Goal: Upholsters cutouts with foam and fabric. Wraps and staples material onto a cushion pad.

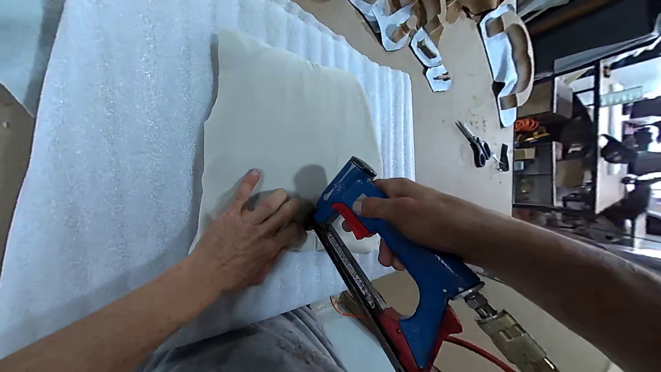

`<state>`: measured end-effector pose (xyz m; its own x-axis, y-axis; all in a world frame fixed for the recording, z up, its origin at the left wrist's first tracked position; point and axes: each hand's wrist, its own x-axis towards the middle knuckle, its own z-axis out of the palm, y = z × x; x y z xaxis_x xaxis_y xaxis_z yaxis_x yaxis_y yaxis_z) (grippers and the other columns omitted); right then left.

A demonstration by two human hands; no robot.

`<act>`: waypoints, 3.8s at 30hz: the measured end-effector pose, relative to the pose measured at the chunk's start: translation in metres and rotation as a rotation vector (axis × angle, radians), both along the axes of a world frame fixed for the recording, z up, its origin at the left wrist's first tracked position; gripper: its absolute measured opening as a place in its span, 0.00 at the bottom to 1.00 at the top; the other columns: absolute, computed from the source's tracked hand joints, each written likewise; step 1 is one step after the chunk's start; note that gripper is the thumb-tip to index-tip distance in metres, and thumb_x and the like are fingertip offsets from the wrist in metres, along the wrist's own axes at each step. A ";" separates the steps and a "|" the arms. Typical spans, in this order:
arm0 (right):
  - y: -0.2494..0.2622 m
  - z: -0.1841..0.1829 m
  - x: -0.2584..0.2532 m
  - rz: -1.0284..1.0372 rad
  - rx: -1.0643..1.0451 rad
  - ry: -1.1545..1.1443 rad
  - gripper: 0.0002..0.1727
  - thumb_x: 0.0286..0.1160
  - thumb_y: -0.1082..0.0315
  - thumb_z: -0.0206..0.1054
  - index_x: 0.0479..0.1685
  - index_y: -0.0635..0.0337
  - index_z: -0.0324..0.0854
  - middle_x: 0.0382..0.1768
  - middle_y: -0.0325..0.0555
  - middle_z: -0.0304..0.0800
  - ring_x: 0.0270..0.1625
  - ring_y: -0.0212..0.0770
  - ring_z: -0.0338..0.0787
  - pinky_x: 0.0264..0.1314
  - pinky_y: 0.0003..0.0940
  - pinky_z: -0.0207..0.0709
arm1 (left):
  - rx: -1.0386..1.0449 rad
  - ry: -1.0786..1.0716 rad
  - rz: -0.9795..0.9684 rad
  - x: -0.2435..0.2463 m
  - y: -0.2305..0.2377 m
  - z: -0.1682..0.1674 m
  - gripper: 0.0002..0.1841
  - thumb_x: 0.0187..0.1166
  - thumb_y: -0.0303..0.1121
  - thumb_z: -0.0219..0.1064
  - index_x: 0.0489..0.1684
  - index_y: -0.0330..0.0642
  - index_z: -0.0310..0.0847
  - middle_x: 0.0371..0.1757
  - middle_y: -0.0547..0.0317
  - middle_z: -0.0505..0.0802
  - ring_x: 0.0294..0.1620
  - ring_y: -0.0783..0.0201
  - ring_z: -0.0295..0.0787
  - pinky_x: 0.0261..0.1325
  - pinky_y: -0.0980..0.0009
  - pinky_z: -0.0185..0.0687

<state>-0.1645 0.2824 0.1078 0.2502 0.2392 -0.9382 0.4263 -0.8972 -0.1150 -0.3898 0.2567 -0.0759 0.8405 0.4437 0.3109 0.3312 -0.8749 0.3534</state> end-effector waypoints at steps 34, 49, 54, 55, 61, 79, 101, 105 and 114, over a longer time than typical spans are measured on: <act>0.030 -0.012 -0.019 -0.164 -0.160 -0.023 0.16 0.95 0.55 0.50 0.62 0.57 0.71 0.38 0.56 0.95 0.16 0.47 0.89 0.15 0.35 0.86 | -0.124 -0.198 0.041 0.001 0.001 -0.013 0.11 0.79 0.38 0.63 0.41 0.47 0.92 0.72 0.53 0.87 0.84 0.49 0.71 0.94 0.41 0.43; 0.019 -0.012 -0.014 -0.203 -0.148 0.011 0.17 0.95 0.55 0.49 0.64 0.57 0.71 0.40 0.55 0.95 0.18 0.48 0.91 0.17 0.37 0.87 | -0.050 -0.060 -0.109 -0.019 0.038 0.006 0.17 0.81 0.49 0.59 0.54 0.56 0.92 0.81 0.52 0.81 0.86 0.45 0.69 0.82 0.37 0.56; 0.018 -0.012 -0.026 -0.301 -0.098 -0.004 0.18 0.96 0.54 0.46 0.61 0.58 0.71 0.34 0.53 0.93 0.13 0.43 0.87 0.12 0.34 0.84 | -0.054 -0.122 -0.166 -0.021 0.047 -0.012 0.15 0.83 0.50 0.59 0.52 0.62 0.94 0.82 0.60 0.82 0.93 0.43 0.57 0.88 0.25 0.31; 0.017 -0.012 -0.027 -0.329 -0.099 -0.001 0.18 0.96 0.54 0.46 0.61 0.58 0.72 0.35 0.53 0.93 0.13 0.43 0.87 0.12 0.34 0.84 | -0.059 -0.129 -0.169 -0.021 0.047 -0.013 0.15 0.83 0.49 0.60 0.50 0.62 0.94 0.81 0.61 0.82 0.93 0.43 0.57 0.88 0.25 0.31; 0.023 -0.014 -0.031 -0.394 -0.139 -0.037 0.17 0.96 0.53 0.47 0.61 0.56 0.73 0.34 0.53 0.94 0.13 0.43 0.87 0.12 0.33 0.83 | -0.091 -0.144 -0.164 -0.019 0.048 -0.014 0.12 0.79 0.45 0.63 0.44 0.60 0.95 0.79 0.63 0.84 0.92 0.46 0.59 0.90 0.27 0.30; 0.019 -0.013 -0.023 -0.503 -0.139 0.016 0.17 0.95 0.55 0.49 0.60 0.57 0.74 0.38 0.56 0.95 0.16 0.46 0.90 0.16 0.34 0.86 | -0.109 -0.169 -0.132 -0.016 0.047 -0.013 0.14 0.79 0.47 0.61 0.40 0.58 0.94 0.77 0.61 0.85 0.92 0.45 0.59 0.92 0.30 0.32; 0.001 -0.005 0.000 -0.419 -0.063 0.096 0.21 0.95 0.51 0.46 0.63 0.55 0.76 0.41 0.55 0.96 0.17 0.45 0.90 0.16 0.35 0.86 | -0.056 -0.196 -0.085 -0.015 0.045 -0.013 0.18 0.72 0.53 0.65 0.39 0.52 0.95 0.78 0.53 0.85 0.90 0.44 0.63 0.92 0.31 0.33; -0.066 0.041 0.046 -0.546 0.252 -0.018 0.24 0.95 0.53 0.39 0.59 0.54 0.81 0.39 0.53 0.94 0.12 0.37 0.83 0.10 0.29 0.79 | -0.039 -0.175 -0.098 -0.018 0.045 -0.013 0.18 0.72 0.55 0.66 0.40 0.55 0.94 0.79 0.54 0.84 0.91 0.46 0.62 0.92 0.32 0.33; -0.179 0.012 0.145 -0.015 0.650 -0.589 0.29 0.80 0.58 0.61 0.77 0.63 0.67 0.44 0.57 0.87 0.27 0.50 0.91 0.29 0.54 0.89 | -0.037 -0.098 0.217 -0.033 0.001 0.021 0.18 0.75 0.49 0.64 0.49 0.48 0.93 0.63 0.54 0.92 0.78 0.51 0.79 0.88 0.40 0.57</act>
